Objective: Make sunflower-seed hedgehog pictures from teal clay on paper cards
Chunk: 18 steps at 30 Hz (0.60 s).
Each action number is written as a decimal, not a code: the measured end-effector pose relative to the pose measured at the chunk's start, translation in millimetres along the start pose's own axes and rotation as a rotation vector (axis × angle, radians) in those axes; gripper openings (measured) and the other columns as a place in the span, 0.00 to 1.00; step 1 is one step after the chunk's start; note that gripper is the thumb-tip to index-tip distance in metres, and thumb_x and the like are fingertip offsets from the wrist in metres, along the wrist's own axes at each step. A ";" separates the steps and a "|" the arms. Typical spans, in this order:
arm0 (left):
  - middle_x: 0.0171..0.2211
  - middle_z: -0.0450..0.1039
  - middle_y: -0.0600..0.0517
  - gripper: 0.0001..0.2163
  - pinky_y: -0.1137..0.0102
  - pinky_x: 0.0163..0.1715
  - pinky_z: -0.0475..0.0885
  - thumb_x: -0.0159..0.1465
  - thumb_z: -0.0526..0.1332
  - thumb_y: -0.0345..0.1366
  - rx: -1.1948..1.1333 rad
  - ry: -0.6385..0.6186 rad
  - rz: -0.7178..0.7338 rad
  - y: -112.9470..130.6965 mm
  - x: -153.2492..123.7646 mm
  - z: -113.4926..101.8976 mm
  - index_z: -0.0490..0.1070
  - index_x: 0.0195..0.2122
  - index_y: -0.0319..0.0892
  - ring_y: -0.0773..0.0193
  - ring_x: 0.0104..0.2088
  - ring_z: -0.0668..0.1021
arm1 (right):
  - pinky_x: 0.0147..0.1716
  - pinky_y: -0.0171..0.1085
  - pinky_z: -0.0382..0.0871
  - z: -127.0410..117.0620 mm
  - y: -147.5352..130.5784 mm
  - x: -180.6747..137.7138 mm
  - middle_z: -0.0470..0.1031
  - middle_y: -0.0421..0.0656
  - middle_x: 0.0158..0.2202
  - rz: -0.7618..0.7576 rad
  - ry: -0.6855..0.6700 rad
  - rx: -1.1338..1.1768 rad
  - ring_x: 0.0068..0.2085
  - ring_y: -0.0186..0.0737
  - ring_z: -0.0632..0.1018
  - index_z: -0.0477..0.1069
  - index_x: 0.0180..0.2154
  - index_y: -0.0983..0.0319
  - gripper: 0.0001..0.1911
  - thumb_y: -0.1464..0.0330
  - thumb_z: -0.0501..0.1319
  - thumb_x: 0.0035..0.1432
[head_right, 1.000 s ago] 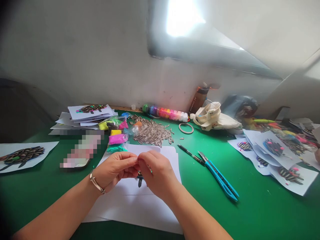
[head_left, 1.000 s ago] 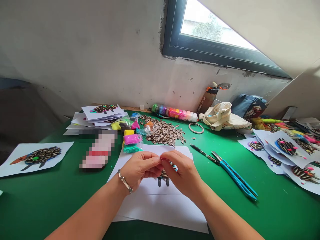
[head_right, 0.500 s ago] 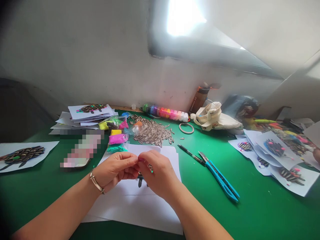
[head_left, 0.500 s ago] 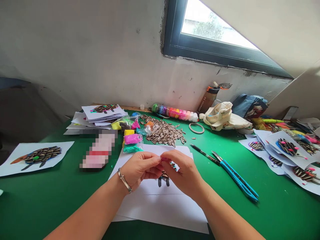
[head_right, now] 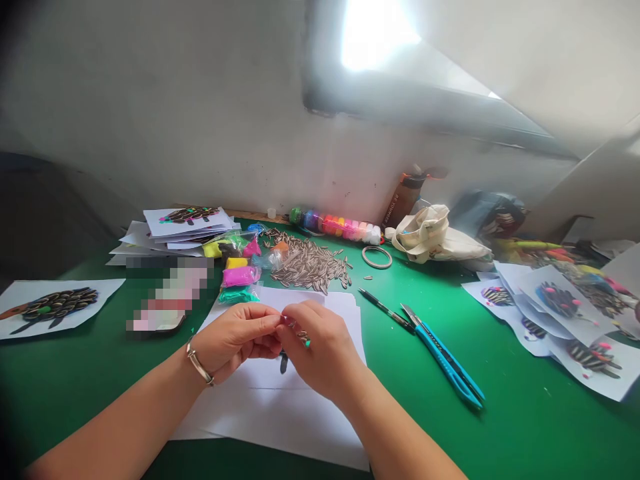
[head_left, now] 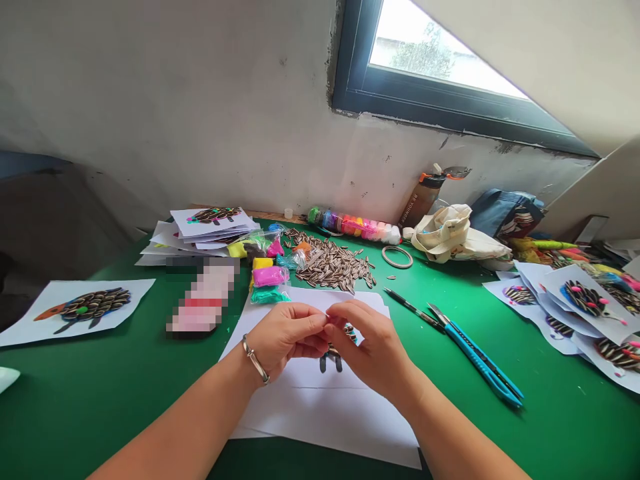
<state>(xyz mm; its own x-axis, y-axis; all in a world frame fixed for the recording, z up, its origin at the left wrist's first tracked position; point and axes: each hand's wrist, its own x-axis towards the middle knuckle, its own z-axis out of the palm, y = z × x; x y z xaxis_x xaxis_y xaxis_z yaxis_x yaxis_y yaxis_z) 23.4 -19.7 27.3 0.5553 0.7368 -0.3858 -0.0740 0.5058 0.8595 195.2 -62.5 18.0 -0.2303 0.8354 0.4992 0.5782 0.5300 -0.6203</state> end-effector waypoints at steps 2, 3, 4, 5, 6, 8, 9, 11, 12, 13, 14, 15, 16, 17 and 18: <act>0.22 0.73 0.52 0.18 0.71 0.31 0.71 0.46 0.74 0.49 -0.004 -0.012 0.003 0.0 0.3 0.0 0.76 0.25 0.38 0.68 0.25 0.75 | 0.32 0.33 0.65 0.0 -0.5 0.1 0.72 0.40 0.31 -0.002 0.004 0.012 0.32 0.34 0.72 0.70 0.37 0.60 0.04 0.74 0.58 0.60; 0.22 0.74 0.52 0.17 0.71 0.31 0.71 0.47 0.74 0.48 -0.004 -0.016 0.003 -0.1 0.8 -0.4 0.77 0.25 0.38 0.68 0.25 0.75 | 0.32 0.33 0.65 0.1 -0.5 0.3 0.72 0.39 0.30 0.000 0.005 0.012 0.32 0.34 0.72 0.70 0.36 0.60 0.04 0.74 0.58 0.60; 0.23 0.74 0.52 0.17 0.72 0.31 0.71 0.48 0.74 0.48 -0.002 -0.017 0.003 -0.2 1.4 -0.8 0.77 0.26 0.38 0.68 0.25 0.75 | 0.31 0.33 0.65 0.3 -0.4 0.3 0.72 0.39 0.30 0.004 0.004 0.009 0.31 0.34 0.71 0.70 0.35 0.60 0.04 0.74 0.58 0.60; 0.23 0.74 0.52 0.16 0.72 0.31 0.71 0.49 0.73 0.47 0.000 -0.019 0.003 -0.4 2.0 -1.1 0.77 0.26 0.39 0.68 0.26 0.75 | 0.31 0.33 0.65 0.5 -0.2 0.3 0.72 0.39 0.29 0.011 0.001 0.005 0.31 0.33 0.71 0.70 0.34 0.60 0.05 0.74 0.57 0.61; 0.23 0.74 0.52 0.16 0.72 0.31 0.71 0.49 0.73 0.47 0.004 -0.020 0.005 -0.5 2.5 -1.4 0.77 0.26 0.39 0.67 0.26 0.75 | 0.30 0.33 0.64 0.7 -0.1 0.2 0.72 0.39 0.29 0.020 -0.005 -0.001 0.30 0.33 0.71 0.71 0.34 0.60 0.06 0.73 0.56 0.61; 0.23 0.74 0.52 0.15 0.72 0.31 0.71 0.50 0.73 0.47 0.013 -0.018 0.011 -0.5 3.1 -1.4 0.77 0.27 0.39 0.67 0.26 0.75 | 0.30 0.33 0.63 1.4 -0.1 -0.2 0.72 0.39 0.28 0.038 -0.013 -0.016 0.30 0.33 0.70 0.70 0.33 0.60 0.07 0.73 0.55 0.62; 0.23 0.74 0.52 0.15 0.72 0.30 0.71 0.50 0.73 0.47 0.020 -0.016 0.013 -0.5 3.1 -1.1 0.77 0.26 0.38 0.68 0.26 0.75 | 0.29 0.33 0.63 1.8 -0.3 -0.3 0.71 0.39 0.27 0.047 -0.011 -0.025 0.29 0.33 0.70 0.70 0.32 0.60 0.08 0.73 0.55 0.62; 0.22 0.74 0.52 0.16 0.71 0.30 0.70 0.49 0.73 0.47 0.035 -0.002 0.014 -0.4 2.7 -0.2 0.76 0.26 0.38 0.68 0.25 0.74 | 0.28 0.33 0.62 2.7 -0.9 -0.1 0.70 0.38 0.26 0.078 0.005 -0.026 0.28 0.33 0.69 0.70 0.29 0.61 0.09 0.72 0.55 0.61; 0.22 0.74 0.52 0.16 0.71 0.30 0.70 0.48 0.73 0.47 0.041 0.010 0.018 -0.4 2.5 0.1 0.76 0.25 0.38 0.68 0.25 0.74 | 0.27 0.32 0.62 3.1 -1.1 0.3 0.70 0.38 0.25 0.105 0.010 -0.008 0.27 0.32 0.69 0.70 0.29 0.61 0.09 0.72 0.56 0.61; 0.22 0.74 0.52 0.17 0.71 0.30 0.70 0.47 0.74 0.47 0.045 0.022 0.023 -0.4 2.4 0.4 0.76 0.25 0.38 0.67 0.25 0.74 | 0.27 0.32 0.63 3.5 -1.1 0.8 0.71 0.38 0.25 0.138 0.011 0.022 0.27 0.32 0.69 0.70 0.28 0.61 0.09 0.72 0.56 0.60; 0.22 0.74 0.52 0.17 0.70 0.31 0.70 0.47 0.74 0.47 0.047 0.033 0.030 -0.4 2.4 0.6 0.76 0.25 0.38 0.67 0.25 0.74 | 0.27 0.32 0.63 3.9 -1.0 1.2 0.71 0.38 0.26 0.172 0.011 0.057 0.27 0.32 0.70 0.70 0.29 0.60 0.08 0.72 0.57 0.60; 0.23 0.74 0.52 0.17 0.69 0.31 0.71 0.46 0.74 0.47 0.046 0.042 0.038 -0.3 2.6 0.6 0.76 0.26 0.38 0.66 0.26 0.74 | 0.28 0.31 0.65 4.2 -0.6 1.5 0.73 0.38 0.26 0.203 0.014 0.093 0.28 0.32 0.71 0.71 0.30 0.60 0.07 0.72 0.57 0.60; 0.24 0.74 0.52 0.17 0.68 0.32 0.71 0.46 0.74 0.47 0.045 0.048 0.044 -0.3 2.8 0.6 0.76 0.27 0.38 0.66 0.26 0.74 | 0.29 0.31 0.66 4.5 -0.1 1.7 0.74 0.38 0.28 0.225 0.022 0.123 0.29 0.32 0.72 0.72 0.32 0.60 0.05 0.72 0.57 0.60; 0.25 0.75 0.51 0.18 0.68 0.32 0.71 0.46 0.74 0.47 0.044 0.053 0.049 -0.2 3.0 0.6 0.76 0.27 0.38 0.66 0.26 0.75 | 0.30 0.32 0.67 4.8 0.7 1.6 0.75 0.39 0.29 0.236 0.034 0.142 0.30 0.33 0.73 0.72 0.35 0.60 0.05 0.72 0.58 0.60; 0.25 0.75 0.51 0.18 0.68 0.32 0.71 0.45 0.75 0.47 0.045 0.056 0.052 0.0 3.2 0.6 0.76 0.28 0.38 0.66 0.26 0.75 | 0.31 0.32 0.68 5.0 1.4 1.4 0.76 0.39 0.30 0.235 0.043 0.147 0.31 0.33 0.74 0.72 0.37 0.60 0.05 0.72 0.58 0.60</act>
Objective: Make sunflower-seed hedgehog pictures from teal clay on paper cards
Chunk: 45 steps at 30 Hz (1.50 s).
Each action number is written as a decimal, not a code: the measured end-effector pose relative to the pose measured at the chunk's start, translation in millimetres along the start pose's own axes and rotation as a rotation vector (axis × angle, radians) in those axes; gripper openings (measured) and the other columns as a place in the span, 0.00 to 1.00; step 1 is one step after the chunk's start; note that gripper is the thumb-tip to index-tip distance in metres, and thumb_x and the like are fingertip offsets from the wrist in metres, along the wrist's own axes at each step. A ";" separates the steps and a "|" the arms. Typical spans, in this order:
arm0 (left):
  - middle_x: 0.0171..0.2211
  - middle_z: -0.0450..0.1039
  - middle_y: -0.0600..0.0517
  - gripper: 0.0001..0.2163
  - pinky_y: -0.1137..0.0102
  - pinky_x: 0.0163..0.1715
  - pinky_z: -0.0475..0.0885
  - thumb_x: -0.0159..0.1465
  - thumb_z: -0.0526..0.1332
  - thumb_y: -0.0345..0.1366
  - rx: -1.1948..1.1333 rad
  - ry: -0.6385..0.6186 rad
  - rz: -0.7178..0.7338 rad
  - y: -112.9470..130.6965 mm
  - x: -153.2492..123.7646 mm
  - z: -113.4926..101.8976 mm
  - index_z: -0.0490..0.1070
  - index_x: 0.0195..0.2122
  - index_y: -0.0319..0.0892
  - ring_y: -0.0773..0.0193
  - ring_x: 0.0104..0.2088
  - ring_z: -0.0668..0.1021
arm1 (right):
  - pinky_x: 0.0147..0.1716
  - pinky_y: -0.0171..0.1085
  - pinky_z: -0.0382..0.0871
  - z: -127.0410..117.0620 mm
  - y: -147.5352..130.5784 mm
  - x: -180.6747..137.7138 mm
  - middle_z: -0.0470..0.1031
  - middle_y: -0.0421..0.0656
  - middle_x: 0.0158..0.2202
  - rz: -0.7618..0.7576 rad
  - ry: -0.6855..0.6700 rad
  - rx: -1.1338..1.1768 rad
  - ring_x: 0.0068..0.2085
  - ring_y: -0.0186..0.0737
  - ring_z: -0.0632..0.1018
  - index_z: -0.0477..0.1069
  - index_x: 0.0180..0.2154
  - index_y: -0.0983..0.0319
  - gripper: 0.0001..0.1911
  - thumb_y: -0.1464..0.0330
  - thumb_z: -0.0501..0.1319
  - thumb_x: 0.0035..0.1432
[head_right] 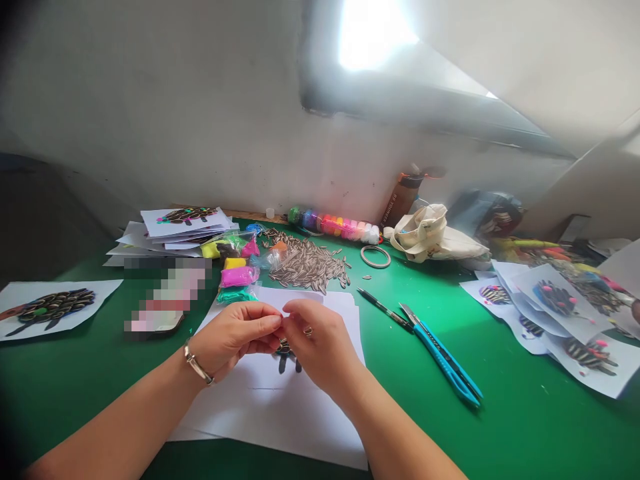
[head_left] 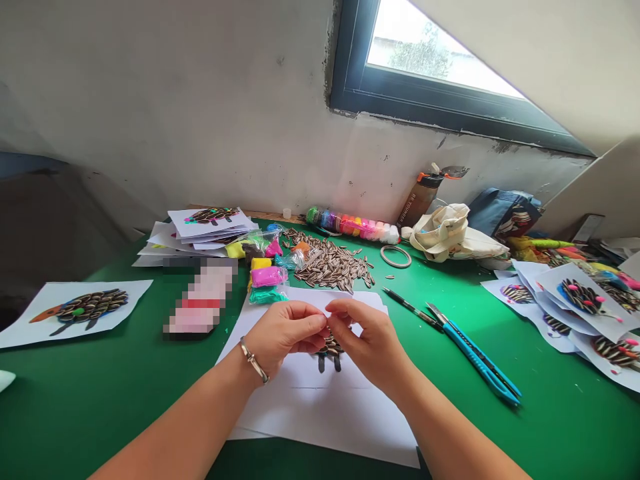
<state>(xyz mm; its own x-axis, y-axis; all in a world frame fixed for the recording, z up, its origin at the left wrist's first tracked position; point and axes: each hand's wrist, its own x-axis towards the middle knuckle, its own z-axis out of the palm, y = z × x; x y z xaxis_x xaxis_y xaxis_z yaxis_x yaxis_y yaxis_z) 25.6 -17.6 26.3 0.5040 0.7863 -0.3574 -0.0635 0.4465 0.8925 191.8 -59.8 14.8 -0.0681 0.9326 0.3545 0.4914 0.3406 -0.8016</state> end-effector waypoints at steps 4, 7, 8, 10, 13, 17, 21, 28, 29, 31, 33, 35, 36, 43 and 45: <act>0.23 0.73 0.52 0.19 0.68 0.32 0.71 0.44 0.75 0.47 0.011 0.008 0.005 0.4 -0.1 0.2 0.76 0.27 0.37 0.66 0.26 0.74 | 0.31 0.32 0.66 -0.5 2.1 -0.5 0.75 0.38 0.29 -0.078 -0.023 -0.084 0.31 0.33 0.73 0.72 0.34 0.59 0.07 0.75 0.57 0.59; 0.23 0.73 0.52 0.19 0.67 0.32 0.70 0.44 0.75 0.49 0.016 0.005 0.002 0.5 -0.4 0.5 0.76 0.26 0.38 0.66 0.26 0.74 | 0.30 0.32 0.64 -1.1 1.4 -0.5 0.73 0.39 0.29 -0.134 -0.045 -0.147 0.30 0.33 0.71 0.72 0.33 0.60 0.08 0.75 0.55 0.60; 0.23 0.73 0.52 0.19 0.67 0.32 0.70 0.44 0.75 0.49 0.019 0.005 0.004 0.5 -0.3 0.5 0.76 0.26 0.38 0.66 0.26 0.74 | 0.30 0.32 0.63 -1.2 0.9 -0.5 0.73 0.39 0.28 -0.139 -0.051 -0.159 0.30 0.33 0.71 0.72 0.33 0.60 0.08 0.75 0.55 0.61; 0.22 0.73 0.52 0.19 0.67 0.32 0.70 0.44 0.75 0.48 0.025 0.004 0.005 0.5 0.0 0.5 0.76 0.26 0.38 0.66 0.25 0.74 | 0.29 0.32 0.63 -1.3 -0.4 -0.9 0.73 0.39 0.28 -0.132 -0.060 -0.177 0.29 0.33 0.70 0.72 0.32 0.60 0.08 0.74 0.55 0.61; 0.23 0.74 0.52 0.18 0.68 0.32 0.70 0.44 0.75 0.48 0.046 0.005 -0.001 0.5 0.4 0.2 0.76 0.25 0.38 0.65 0.25 0.75 | 0.30 0.33 0.64 -1.7 -2.7 -1.7 0.73 0.39 0.28 -0.088 -0.067 -0.170 0.30 0.34 0.71 0.72 0.31 0.60 0.08 0.73 0.56 0.60; 0.24 0.75 0.51 0.17 0.68 0.32 0.70 0.45 0.74 0.47 0.054 0.010 -0.004 1.3 -0.7 -0.1 0.76 0.26 0.38 0.66 0.26 0.75 | 0.29 0.32 0.66 -3.1 -5.6 -0.1 0.73 0.38 0.26 0.049 -0.080 -0.024 0.28 0.33 0.72 0.72 0.30 0.60 0.07 0.73 0.57 0.57; 0.25 0.75 0.51 0.15 0.68 0.32 0.70 0.47 0.73 0.44 0.037 0.027 0.005 2.3 -1.9 0.5 0.76 0.27 0.38 0.66 0.26 0.74 | 0.27 0.32 0.67 -3.7 -4.0 1.4 0.72 0.38 0.25 0.129 -0.062 0.068 0.26 0.33 0.71 0.72 0.31 0.61 0.06 0.72 0.56 0.57; 0.27 0.77 0.50 0.15 0.68 0.32 0.71 0.46 0.73 0.43 0.060 0.040 0.013 1.5 -1.1 1.0 0.76 0.29 0.38 0.65 0.27 0.76 | 0.29 0.33 0.67 -2.0 4.9 -0.5 0.75 0.41 0.29 0.037 -0.066 -0.045 0.30 0.34 0.73 0.74 0.38 0.59 0.10 0.70 0.54 0.63; 0.27 0.77 0.50 0.15 0.68 0.33 0.71 0.46 0.73 0.43 0.059 0.044 0.010 1.9 -0.9 0.8 0.76 0.29 0.38 0.65 0.27 0.76 | 0.29 0.33 0.67 -2.3 5.3 0.1 0.75 0.40 0.28 0.046 -0.066 -0.028 0.29 0.34 0.73 0.74 0.36 0.59 0.10 0.69 0.53 0.63; 0.27 0.77 0.50 0.16 0.68 0.33 0.71 0.45 0.74 0.43 0.039 0.062 -0.001 3.4 -0.5 0.2 0.76 0.30 0.38 0.65 0.27 0.77 | 0.28 0.33 0.69 -3.7 5.6 2.1 0.73 0.40 0.27 0.107 -0.043 0.063 0.28 0.34 0.74 0.73 0.34 0.60 0.09 0.67 0.55 0.62; 0.27 0.78 0.50 0.17 0.68 0.33 0.72 0.43 0.75 0.43 0.009 0.089 -0.004 5.0 0.0 -1.0 0.76 0.30 0.39 0.65 0.27 0.77 | 0.26 0.33 0.70 -6.2 5.2 4.7 0.73 0.40 0.27 0.191 -0.006 0.188 0.26 0.34 0.74 0.72 0.34 0.60 0.08 0.64 0.58 0.60; 0.25 0.77 0.51 0.18 0.69 0.31 0.71 0.42 0.76 0.43 -0.002 0.104 0.011 6.1 0.5 -2.7 0.75 0.29 0.39 0.66 0.26 0.76 | 0.24 0.34 0.70 -9.4 4.2 7.1 0.72 0.39 0.24 0.253 0.022 0.277 0.24 0.34 0.73 0.71 0.32 0.61 0.10 0.61 0.61 0.58; 0.24 0.76 0.52 0.18 0.70 0.30 0.71 0.42 0.76 0.44 0.001 0.108 0.022 6.4 0.7 -3.6 0.75 0.28 0.39 0.67 0.25 0.76 | 0.22 0.33 0.68 -11.0 3.5 8.0 0.71 0.38 0.22 0.271 0.038 0.290 0.22 0.33 0.72 0.71 0.30 0.61 0.12 0.59 0.62 0.57; 0.18 0.69 0.57 0.19 0.75 0.24 0.66 0.41 0.76 0.46 0.023 0.141 0.063 6.7 0.8 -7.5 0.73 0.23 0.39 0.73 0.20 0.70 | 0.19 0.31 0.63 -15.6 2.2 9.6 0.67 0.36 0.20 0.288 0.084 0.263 0.20 0.31 0.68 0.70 0.27 0.62 0.13 0.58 0.64 0.54; 0.20 0.72 0.56 0.19 0.74 0.26 0.68 0.41 0.77 0.46 0.011 0.140 0.051 6.7 0.9 -7.5 0.74 0.25 0.39 0.72 0.22 0.71 | 0.26 0.35 0.70 -14.1 5.0 9.3 0.74 0.40 0.25 0.270 0.056 0.301 0.25 0.34 0.74 0.73 0.34 0.62 0.11 0.60 0.62 0.56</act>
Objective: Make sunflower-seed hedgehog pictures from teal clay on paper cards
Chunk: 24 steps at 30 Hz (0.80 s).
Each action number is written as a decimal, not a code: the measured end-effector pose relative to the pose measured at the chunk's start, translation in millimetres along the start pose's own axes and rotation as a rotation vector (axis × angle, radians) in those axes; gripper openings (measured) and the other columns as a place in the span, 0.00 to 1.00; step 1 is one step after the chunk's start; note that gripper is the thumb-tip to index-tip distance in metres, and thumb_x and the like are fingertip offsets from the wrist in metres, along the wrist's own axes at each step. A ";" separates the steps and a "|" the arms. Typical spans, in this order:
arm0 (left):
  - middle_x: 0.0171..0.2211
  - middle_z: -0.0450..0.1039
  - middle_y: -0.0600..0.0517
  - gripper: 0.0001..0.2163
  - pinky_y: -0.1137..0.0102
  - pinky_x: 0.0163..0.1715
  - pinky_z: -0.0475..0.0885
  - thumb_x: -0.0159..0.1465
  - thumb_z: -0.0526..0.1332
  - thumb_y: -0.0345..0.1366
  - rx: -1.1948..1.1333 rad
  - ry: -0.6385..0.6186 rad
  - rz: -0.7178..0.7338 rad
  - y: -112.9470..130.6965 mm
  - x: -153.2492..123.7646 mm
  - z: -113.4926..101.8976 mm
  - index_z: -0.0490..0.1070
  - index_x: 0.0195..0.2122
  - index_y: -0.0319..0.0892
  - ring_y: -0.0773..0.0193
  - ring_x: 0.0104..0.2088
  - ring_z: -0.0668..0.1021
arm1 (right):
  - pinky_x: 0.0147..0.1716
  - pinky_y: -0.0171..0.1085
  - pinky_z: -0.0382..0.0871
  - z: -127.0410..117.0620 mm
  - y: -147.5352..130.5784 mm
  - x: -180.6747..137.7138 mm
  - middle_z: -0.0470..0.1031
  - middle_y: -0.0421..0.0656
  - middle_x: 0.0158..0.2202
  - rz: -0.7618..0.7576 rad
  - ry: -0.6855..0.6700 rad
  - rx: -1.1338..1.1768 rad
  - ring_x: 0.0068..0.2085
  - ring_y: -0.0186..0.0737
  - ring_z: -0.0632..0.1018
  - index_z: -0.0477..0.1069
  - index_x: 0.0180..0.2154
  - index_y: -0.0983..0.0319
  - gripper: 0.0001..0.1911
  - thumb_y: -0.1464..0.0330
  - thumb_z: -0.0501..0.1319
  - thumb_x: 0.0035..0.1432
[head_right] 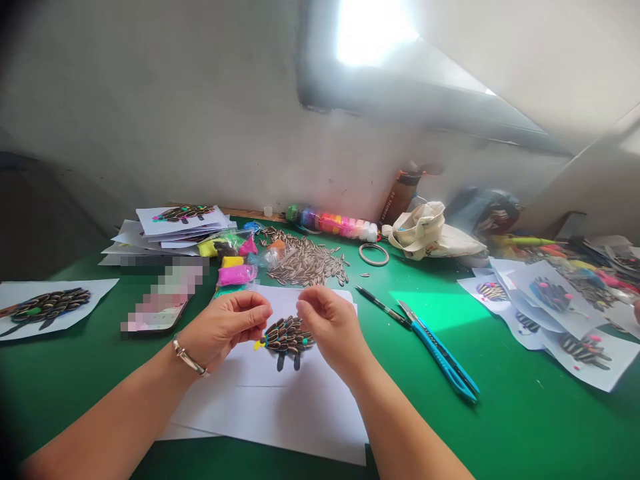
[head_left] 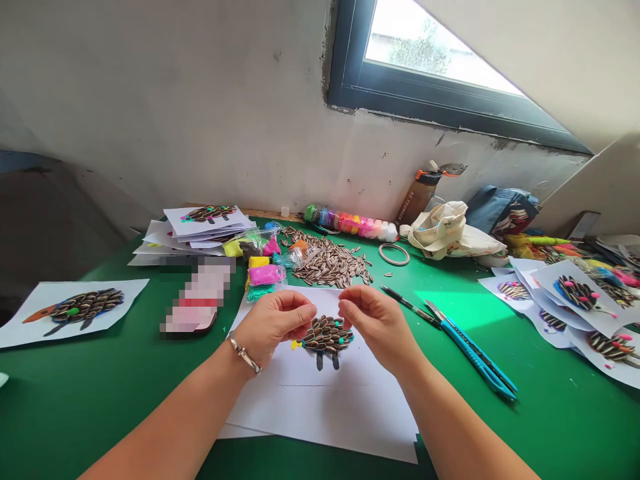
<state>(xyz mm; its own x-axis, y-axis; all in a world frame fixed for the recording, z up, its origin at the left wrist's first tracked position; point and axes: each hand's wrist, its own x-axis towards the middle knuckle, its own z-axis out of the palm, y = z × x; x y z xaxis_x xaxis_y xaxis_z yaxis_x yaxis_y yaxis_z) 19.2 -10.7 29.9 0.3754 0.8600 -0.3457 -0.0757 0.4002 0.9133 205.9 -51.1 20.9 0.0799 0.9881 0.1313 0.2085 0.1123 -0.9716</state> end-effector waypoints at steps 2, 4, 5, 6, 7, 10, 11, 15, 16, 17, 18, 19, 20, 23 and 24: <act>0.22 0.74 0.54 0.21 0.73 0.28 0.70 0.40 0.77 0.47 -0.021 -0.011 -0.012 -0.4 0.0 0.1 0.77 0.30 0.39 0.70 0.23 0.73 | 0.31 0.38 0.73 0.8 3.9 0.6 0.77 0.43 0.31 -0.020 -0.024 -0.007 0.30 0.38 0.78 0.73 0.40 0.62 0.12 0.61 0.59 0.58; 0.24 0.76 0.53 0.23 0.72 0.29 0.71 0.40 0.77 0.48 -0.046 -0.016 -0.013 -0.8 0.0 0.1 0.78 0.33 0.39 0.69 0.25 0.75 | 0.32 0.39 0.74 1.4 7.0 1.2 0.78 0.46 0.35 -0.033 -0.033 -0.040 0.32 0.39 0.80 0.74 0.42 0.62 0.13 0.62 0.57 0.61; 0.25 0.77 0.52 0.23 0.72 0.30 0.72 0.40 0.77 0.48 -0.053 -0.015 -0.011 -0.9 0.0 0.1 0.78 0.33 0.39 0.68 0.25 0.76 | 0.32 0.39 0.74 1.6 7.7 1.4 0.79 0.46 0.36 -0.035 -0.034 -0.049 0.33 0.39 0.80 0.74 0.42 0.62 0.13 0.62 0.56 0.61; 0.25 0.77 0.52 0.23 0.72 0.30 0.72 0.40 0.77 0.48 -0.053 -0.014 -0.009 -0.8 0.0 0.0 0.78 0.32 0.38 0.68 0.25 0.76 | 0.31 0.38 0.73 1.7 7.7 1.5 0.78 0.46 0.36 -0.032 -0.037 -0.049 0.32 0.39 0.80 0.74 0.41 0.62 0.13 0.62 0.56 0.61; 0.24 0.77 0.52 0.22 0.72 0.29 0.72 0.40 0.77 0.48 -0.047 -0.013 -0.006 -0.6 0.0 -0.1 0.78 0.31 0.38 0.68 0.24 0.76 | 0.30 0.38 0.73 1.7 7.0 1.5 0.78 0.45 0.35 -0.024 -0.043 -0.046 0.30 0.38 0.80 0.74 0.39 0.62 0.13 0.62 0.56 0.61; 0.19 0.73 0.55 0.21 0.75 0.23 0.68 0.41 0.76 0.49 -0.004 -0.011 0.025 1.0 0.3 -0.5 0.75 0.25 0.38 0.71 0.20 0.73 | 0.22 0.33 0.67 1.0 1.7 0.6 0.73 0.39 0.24 -0.001 -0.047 -0.074 0.22 0.33 0.73 0.73 0.30 0.62 0.11 0.61 0.60 0.58; 0.17 0.71 0.56 0.21 0.75 0.21 0.66 0.41 0.76 0.50 0.007 -0.005 0.040 1.6 0.3 -0.6 0.74 0.23 0.38 0.72 0.18 0.71 | 0.20 0.32 0.63 0.4 -0.3 0.1 0.69 0.37 0.21 -0.001 -0.039 -0.096 0.21 0.31 0.70 0.72 0.27 0.62 0.11 0.61 0.61 0.57; 0.16 0.69 0.58 0.21 0.76 0.20 0.66 0.40 0.76 0.50 0.009 0.012 0.053 3.2 -0.9 -0.1 0.73 0.22 0.38 0.73 0.18 0.70 | 0.20 0.31 0.63 -2.3 -2.8 -1.0 0.66 0.36 0.20 -0.011 -0.020 -0.110 0.22 0.31 0.68 0.71 0.28 0.61 0.09 0.62 0.62 0.56; 0.17 0.71 0.57 0.21 0.75 0.22 0.67 0.39 0.76 0.49 0.001 0.012 0.043 3.0 -1.3 0.2 0.74 0.24 0.38 0.72 0.19 0.71 | 0.23 0.32 0.66 -2.6 -1.4 -0.7 0.70 0.38 0.23 -0.014 -0.027 -0.097 0.24 0.32 0.71 0.72 0.32 0.61 0.08 0.63 0.61 0.57; 0.20 0.73 0.55 0.22 0.75 0.24 0.69 0.39 0.77 0.49 -0.010 0.012 0.030 2.6 -1.7 0.5 0.76 0.27 0.38 0.71 0.21 0.73 | 0.27 0.34 0.69 -2.8 0.7 -0.3 0.73 0.40 0.27 -0.023 -0.033 -0.092 0.27 0.34 0.74 0.73 0.35 0.61 0.09 0.63 0.59 0.58; 0.22 0.75 0.54 0.23 0.74 0.27 0.71 0.38 0.77 0.49 -0.023 0.014 0.019 2.0 -1.9 0.8 0.77 0.30 0.38 0.70 0.23 0.75 | 0.32 0.36 0.71 -2.7 3.1 0.2 0.76 0.42 0.32 -0.038 -0.038 -0.097 0.30 0.35 0.76 0.73 0.39 0.61 0.10 0.63 0.57 0.60; 0.24 0.77 0.53 0.24 0.73 0.29 0.72 0.38 0.77 0.49 -0.033 0.016 0.012 1.5 -1.9 1.0 0.77 0.31 0.38 0.68 0.24 0.76 | 0.35 0.38 0.72 -2.6 5.4 0.8 0.77 0.43 0.35 -0.054 -0.039 -0.111 0.32 0.36 0.78 0.73 0.42 0.61 0.12 0.64 0.55 0.61; 0.24 0.77 0.52 0.24 0.72 0.30 0.72 0.39 0.76 0.49 -0.036 0.015 0.010 1.0 -1.7 1.1 0.77 0.32 0.38 0.68 0.25 0.76 | 0.36 0.38 0.72 -2.4 7.3 1.2 0.77 0.44 0.37 -0.062 -0.040 -0.130 0.32 0.37 0.78 0.73 0.43 0.61 0.13 0.64 0.54 0.62; 0.21 0.75 0.54 0.22 0.74 0.25 0.70 0.41 0.75 0.50 0.007 0.002 0.035 0.3 -0.5 0.7 0.76 0.27 0.37 0.70 0.21 0.74 | 0.30 0.35 0.70 -2.6 7.8 1.2 0.76 0.41 0.30 -0.046 -0.047 -0.211 0.27 0.34 0.76 0.74 0.36 0.61 0.11 0.63 0.55 0.62; 0.18 0.73 0.55 0.21 0.74 0.23 0.68 0.42 0.75 0.50 0.027 -0.002 0.051 0.4 -0.1 0.5 0.75 0.25 0.37 0.71 0.20 0.72 | 0.26 0.34 0.67 -3.1 6.2 0.8 0.74 0.40 0.26 -0.042 -0.039 -0.249 0.25 0.33 0.73 0.73 0.32 0.61 0.11 0.62 0.57 0.61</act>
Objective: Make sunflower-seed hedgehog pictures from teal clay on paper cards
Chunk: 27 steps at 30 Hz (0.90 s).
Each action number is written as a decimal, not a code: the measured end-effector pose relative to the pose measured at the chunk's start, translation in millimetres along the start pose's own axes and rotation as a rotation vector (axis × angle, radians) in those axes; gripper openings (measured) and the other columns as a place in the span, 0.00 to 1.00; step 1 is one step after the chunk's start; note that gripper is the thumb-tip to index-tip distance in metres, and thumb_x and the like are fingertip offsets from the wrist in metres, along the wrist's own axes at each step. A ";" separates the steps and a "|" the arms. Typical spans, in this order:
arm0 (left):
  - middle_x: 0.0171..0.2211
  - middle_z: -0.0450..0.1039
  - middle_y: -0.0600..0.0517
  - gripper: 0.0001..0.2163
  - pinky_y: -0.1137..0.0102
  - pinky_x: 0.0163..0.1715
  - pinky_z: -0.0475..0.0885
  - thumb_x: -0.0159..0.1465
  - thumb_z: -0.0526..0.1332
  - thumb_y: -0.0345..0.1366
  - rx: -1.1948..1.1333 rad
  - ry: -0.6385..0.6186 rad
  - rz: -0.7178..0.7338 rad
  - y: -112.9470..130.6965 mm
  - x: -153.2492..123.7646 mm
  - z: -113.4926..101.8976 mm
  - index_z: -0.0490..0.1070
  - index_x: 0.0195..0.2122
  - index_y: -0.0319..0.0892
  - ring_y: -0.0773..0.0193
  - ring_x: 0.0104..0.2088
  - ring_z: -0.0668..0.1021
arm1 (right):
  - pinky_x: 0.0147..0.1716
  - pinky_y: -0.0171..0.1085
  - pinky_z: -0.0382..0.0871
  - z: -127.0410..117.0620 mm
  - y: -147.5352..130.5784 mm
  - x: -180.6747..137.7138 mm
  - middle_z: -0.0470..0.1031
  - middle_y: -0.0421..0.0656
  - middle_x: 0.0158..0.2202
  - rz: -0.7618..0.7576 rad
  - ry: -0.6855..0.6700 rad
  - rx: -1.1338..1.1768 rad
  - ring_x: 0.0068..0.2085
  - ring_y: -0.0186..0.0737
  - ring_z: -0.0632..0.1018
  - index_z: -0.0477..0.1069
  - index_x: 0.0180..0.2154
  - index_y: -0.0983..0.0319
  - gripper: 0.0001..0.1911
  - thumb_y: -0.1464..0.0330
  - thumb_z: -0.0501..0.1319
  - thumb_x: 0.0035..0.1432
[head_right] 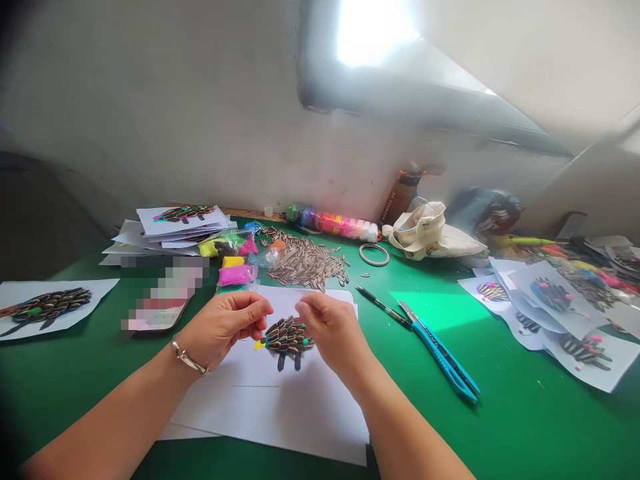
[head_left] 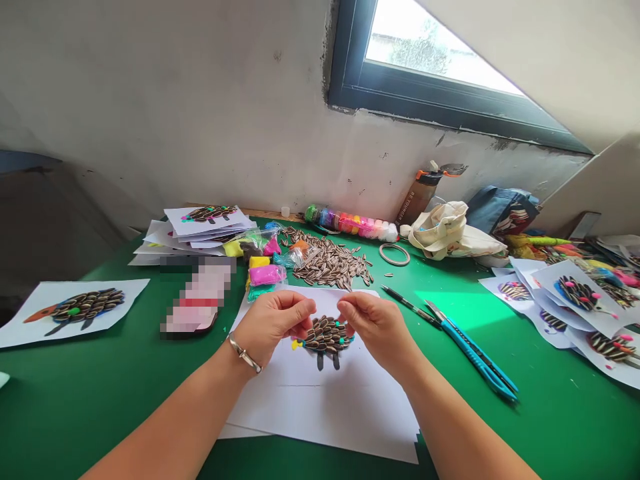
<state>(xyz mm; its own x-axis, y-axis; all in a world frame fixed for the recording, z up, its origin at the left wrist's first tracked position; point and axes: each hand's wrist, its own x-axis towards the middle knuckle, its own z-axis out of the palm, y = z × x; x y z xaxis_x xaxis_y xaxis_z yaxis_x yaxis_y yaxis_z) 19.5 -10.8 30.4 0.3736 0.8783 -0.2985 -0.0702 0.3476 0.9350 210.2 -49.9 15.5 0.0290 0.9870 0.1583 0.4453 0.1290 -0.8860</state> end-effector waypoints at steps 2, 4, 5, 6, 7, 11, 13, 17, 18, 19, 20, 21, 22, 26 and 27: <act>0.15 0.69 0.58 0.20 0.76 0.20 0.65 0.43 0.75 0.50 0.022 -0.004 0.027 0.2 0.5 -0.4 0.72 0.22 0.38 0.73 0.17 0.70 | 0.23 0.33 0.62 -2.3 -3.6 -1.0 0.68 0.37 0.21 -0.012 0.027 -0.073 0.23 0.32 0.69 0.71 0.27 0.61 0.11 0.62 0.60 0.58; 0.15 0.68 0.58 0.20 0.76 0.20 0.64 0.43 0.75 0.49 0.028 -0.011 0.035 0.2 0.4 -0.1 0.72 0.21 0.38 0.73 0.18 0.69 | 0.23 0.33 0.61 -4.3 -5.5 -1.6 0.68 0.37 0.21 -0.045 0.058 -0.102 0.24 0.32 0.68 0.70 0.27 0.60 0.10 0.63 0.61 0.57; 0.16 0.70 0.58 0.19 0.76 0.21 0.65 0.42 0.75 0.48 0.024 -0.015 0.030 0.1 0.2 0.4 0.72 0.22 0.38 0.73 0.18 0.71 | 0.25 0.33 0.62 -4.7 -5.1 -1.7 0.69 0.37 0.23 -0.055 0.061 -0.089 0.25 0.33 0.70 0.71 0.29 0.60 0.08 0.64 0.61 0.58; 0.18 0.72 0.56 0.19 0.75 0.23 0.67 0.41 0.75 0.48 0.018 -0.020 0.018 -0.1 0.0 0.9 0.74 0.24 0.38 0.72 0.20 0.72 | 0.27 0.33 0.64 -4.7 -3.8 -1.6 0.71 0.38 0.25 -0.060 0.055 -0.065 0.27 0.34 0.72 0.72 0.32 0.60 0.07 0.64 0.60 0.59; 0.20 0.74 0.55 0.20 0.74 0.25 0.69 0.40 0.76 0.47 0.008 -0.022 0.002 -0.3 -0.2 1.5 0.75 0.26 0.38 0.70 0.21 0.74 | 0.29 0.34 0.67 -4.2 -1.8 -1.3 0.74 0.39 0.27 -0.064 0.046 -0.038 0.28 0.35 0.74 0.72 0.35 0.60 0.07 0.65 0.58 0.60; 0.23 0.77 0.52 0.22 0.72 0.28 0.71 0.40 0.75 0.50 0.001 -0.024 -0.036 -1.0 -0.6 1.8 0.76 0.29 0.37 0.67 0.24 0.77 | 0.35 0.35 0.71 -0.8 6.2 -0.3 0.78 0.43 0.35 -0.060 0.015 0.025 0.33 0.37 0.79 0.73 0.43 0.60 0.12 0.65 0.54 0.63; 0.20 0.74 0.54 0.21 0.74 0.24 0.69 0.43 0.74 0.51 0.035 -0.026 -0.011 -1.1 0.0 0.5 0.75 0.25 0.37 0.70 0.21 0.74 | 0.30 0.34 0.69 -0.8 5.4 -0.6 0.77 0.41 0.30 -0.052 0.005 -0.025 0.29 0.35 0.77 0.74 0.37 0.60 0.11 0.63 0.55 0.63; 0.13 0.65 0.59 0.21 0.77 0.18 0.61 0.45 0.73 0.51 0.090 -0.016 0.068 -1.5 1.6 -2.0 0.69 0.19 0.39 0.74 0.16 0.66 | 0.22 0.32 0.60 -4.8 -4.1 -2.6 0.66 0.36 0.19 -0.055 0.050 -0.147 0.23 0.32 0.67 0.70 0.25 0.60 0.13 0.61 0.61 0.58; 0.12 0.64 0.60 0.21 0.77 0.17 0.61 0.46 0.73 0.51 0.099 -0.019 0.080 -1.7 1.9 -2.1 0.68 0.18 0.39 0.74 0.16 0.65 | 0.22 0.32 0.59 -5.5 -5.8 -2.9 0.66 0.36 0.19 -0.061 0.061 -0.147 0.23 0.32 0.66 0.70 0.25 0.60 0.12 0.62 0.61 0.57; 0.12 0.63 0.60 0.21 0.77 0.17 0.61 0.46 0.73 0.51 0.104 -0.024 0.085 -1.9 2.0 -1.9 0.68 0.18 0.39 0.75 0.16 0.65 | 0.22 0.32 0.60 -5.8 -6.5 -3.1 0.67 0.36 0.20 -0.069 0.063 -0.135 0.23 0.32 0.67 0.70 0.26 0.60 0.10 0.63 0.62 0.57; 0.13 0.65 0.59 0.20 0.77 0.18 0.62 0.45 0.73 0.51 0.104 -0.029 0.080 -2.1 1.9 -1.5 0.69 0.18 0.39 0.74 0.16 0.66 | 0.24 0.32 0.62 -5.5 -6.0 -3.1 0.69 0.37 0.21 -0.077 0.058 -0.113 0.24 0.32 0.69 0.71 0.28 0.60 0.08 0.64 0.61 0.58; 0.14 0.67 0.58 0.20 0.76 0.19 0.63 0.45 0.73 0.50 0.099 -0.032 0.067 -2.4 1.7 -0.9 0.70 0.20 0.39 0.74 0.17 0.68 | 0.26 0.32 0.65 -4.7 -4.4 -2.9 0.72 0.38 0.24 -0.086 0.049 -0.086 0.26 0.33 0.72 0.72 0.32 0.60 0.07 0.64 0.60 0.59; 0.16 0.70 0.57 0.19 0.76 0.21 0.66 0.44 0.73 0.50 0.089 -0.032 0.046 -2.6 1.5 -0.2 0.72 0.22 0.39 0.72 0.18 0.70 | 0.29 0.33 0.68 -3.5 -2.1 -2.6 0.75 0.40 0.28 -0.095 0.037 -0.059 0.28 0.34 0.75 0.73 0.36 0.60 0.07 0.65 0.58 0.60; 0.24 0.77 0.52 0.21 0.72 0.28 0.71 0.43 0.74 0.49 0.043 -0.015 -0.022 -2.8 0.7 1.1 0.76 0.30 0.38 0.68 0.24 0.76 | 0.35 0.34 0.71 0.3 6.1 -0.9 0.79 0.44 0.38 -0.103 -0.003 -0.040 0.34 0.36 0.79 0.73 0.44 0.59 0.13 0.66 0.52 0.64; 0.23 0.77 0.52 0.20 0.72 0.28 0.71 0.44 0.73 0.50 0.050 -0.015 -0.016 -2.6 0.8 0.8 0.76 0.29 0.38 0.68 0.23 0.76 | 0.33 0.34 0.70 0.1 6.2 -0.6 0.78 0.42 0.35 -0.101 -0.008 -0.092 0.33 0.36 0.79 0.73 0.42 0.59 0.12 0.66 0.53 0.64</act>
<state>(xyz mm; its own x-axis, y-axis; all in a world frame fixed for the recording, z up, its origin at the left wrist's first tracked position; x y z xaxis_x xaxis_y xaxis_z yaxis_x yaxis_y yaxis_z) 20.8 -11.2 27.8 0.3886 0.8673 -0.3112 -0.0178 0.3448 0.9385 212.9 -49.7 9.9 -0.0274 0.9703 0.2405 0.5255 0.2187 -0.8222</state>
